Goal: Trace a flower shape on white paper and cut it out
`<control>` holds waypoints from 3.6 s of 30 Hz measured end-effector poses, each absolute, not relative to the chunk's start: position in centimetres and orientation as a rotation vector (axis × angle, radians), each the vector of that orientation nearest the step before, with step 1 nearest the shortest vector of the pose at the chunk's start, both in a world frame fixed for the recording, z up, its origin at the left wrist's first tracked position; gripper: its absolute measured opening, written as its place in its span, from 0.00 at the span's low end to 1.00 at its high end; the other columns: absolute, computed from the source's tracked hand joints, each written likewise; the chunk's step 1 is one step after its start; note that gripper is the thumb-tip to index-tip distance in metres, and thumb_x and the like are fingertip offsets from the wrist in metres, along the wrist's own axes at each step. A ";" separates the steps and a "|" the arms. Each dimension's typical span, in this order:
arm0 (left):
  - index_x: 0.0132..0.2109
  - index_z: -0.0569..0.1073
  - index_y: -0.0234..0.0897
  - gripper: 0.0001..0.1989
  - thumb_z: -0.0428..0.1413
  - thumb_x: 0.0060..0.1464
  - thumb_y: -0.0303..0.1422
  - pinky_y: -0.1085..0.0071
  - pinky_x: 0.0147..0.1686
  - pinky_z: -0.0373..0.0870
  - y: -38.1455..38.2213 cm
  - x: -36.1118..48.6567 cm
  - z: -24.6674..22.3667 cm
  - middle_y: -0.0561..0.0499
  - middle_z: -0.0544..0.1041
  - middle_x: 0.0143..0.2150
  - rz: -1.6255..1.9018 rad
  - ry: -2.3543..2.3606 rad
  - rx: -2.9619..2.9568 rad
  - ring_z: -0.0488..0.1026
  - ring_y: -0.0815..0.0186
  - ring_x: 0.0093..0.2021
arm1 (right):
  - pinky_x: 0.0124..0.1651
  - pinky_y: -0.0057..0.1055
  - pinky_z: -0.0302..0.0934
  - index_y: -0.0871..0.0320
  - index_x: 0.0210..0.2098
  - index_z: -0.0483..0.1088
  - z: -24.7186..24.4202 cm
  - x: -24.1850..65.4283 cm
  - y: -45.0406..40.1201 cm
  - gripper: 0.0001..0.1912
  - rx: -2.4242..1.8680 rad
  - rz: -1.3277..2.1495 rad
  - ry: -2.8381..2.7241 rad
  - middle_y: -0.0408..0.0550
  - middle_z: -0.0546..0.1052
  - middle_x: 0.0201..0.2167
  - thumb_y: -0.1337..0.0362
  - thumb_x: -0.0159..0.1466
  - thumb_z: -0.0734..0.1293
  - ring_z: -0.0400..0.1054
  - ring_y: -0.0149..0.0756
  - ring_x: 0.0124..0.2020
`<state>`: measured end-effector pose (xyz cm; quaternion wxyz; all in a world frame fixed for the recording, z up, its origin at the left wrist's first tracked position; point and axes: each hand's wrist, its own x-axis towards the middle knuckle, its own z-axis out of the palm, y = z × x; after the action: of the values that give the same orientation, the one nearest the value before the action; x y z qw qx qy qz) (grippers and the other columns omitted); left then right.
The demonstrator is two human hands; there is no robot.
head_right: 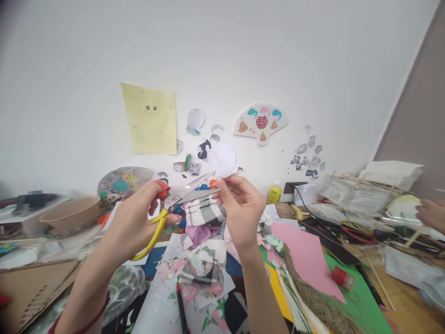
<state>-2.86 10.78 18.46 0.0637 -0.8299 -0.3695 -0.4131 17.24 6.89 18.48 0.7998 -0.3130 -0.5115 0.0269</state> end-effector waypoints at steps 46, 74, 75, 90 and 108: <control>0.43 0.74 0.39 0.22 0.58 0.54 0.53 0.71 0.28 0.51 10.8 -3.1 18.7 0.57 0.66 0.24 -1.243 -1.298 -2.662 0.60 0.67 0.26 | 0.25 0.23 0.67 0.57 0.31 0.80 18.3 17.1 6.6 0.04 -0.651 0.237 -1.353 0.40 0.78 0.22 0.68 0.63 0.72 0.70 0.27 0.22; 0.41 0.74 0.39 0.17 0.61 0.51 0.46 0.71 0.28 0.52 10.2 -3.3 19.1 0.58 0.67 0.23 -1.208 -1.300 -2.715 0.61 0.67 0.25 | 0.28 0.24 0.70 0.56 0.32 0.81 18.1 17.5 6.2 0.04 -0.704 0.143 -1.405 0.39 0.79 0.22 0.69 0.62 0.73 0.73 0.29 0.23; 0.41 0.74 0.39 0.16 0.61 0.51 0.45 0.71 0.28 0.52 10.1 -3.3 19.1 0.58 0.68 0.23 -1.212 -1.300 -2.717 0.62 0.67 0.25 | 0.28 0.25 0.70 0.55 0.32 0.81 18.1 17.5 6.2 0.04 -0.704 0.142 -1.404 0.39 0.79 0.22 0.69 0.62 0.73 0.73 0.29 0.23; 0.36 0.71 0.40 0.08 0.60 0.52 0.38 0.73 0.26 0.54 9.6 -3.5 19.3 0.56 0.71 0.23 -1.275 -1.215 -2.748 0.70 0.65 0.26 | 0.27 0.29 0.71 0.57 0.32 0.81 18.2 17.3 6.0 0.03 -0.703 0.126 -1.388 0.41 0.79 0.22 0.68 0.61 0.73 0.73 0.32 0.22; 0.37 0.72 0.40 0.08 0.60 0.52 0.37 0.73 0.27 0.54 9.6 -3.7 19.2 0.55 0.74 0.24 -1.269 -1.226 -2.711 0.66 0.66 0.25 | 0.27 0.29 0.70 0.56 0.31 0.80 18.4 17.6 5.6 0.03 -0.696 0.155 -1.363 0.42 0.78 0.22 0.68 0.62 0.73 0.72 0.31 0.23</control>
<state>-3.74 9.57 19.18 -0.0467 -0.8372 -0.3787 -0.3917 17.56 5.65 18.38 0.7185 -0.3149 -0.6162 0.0703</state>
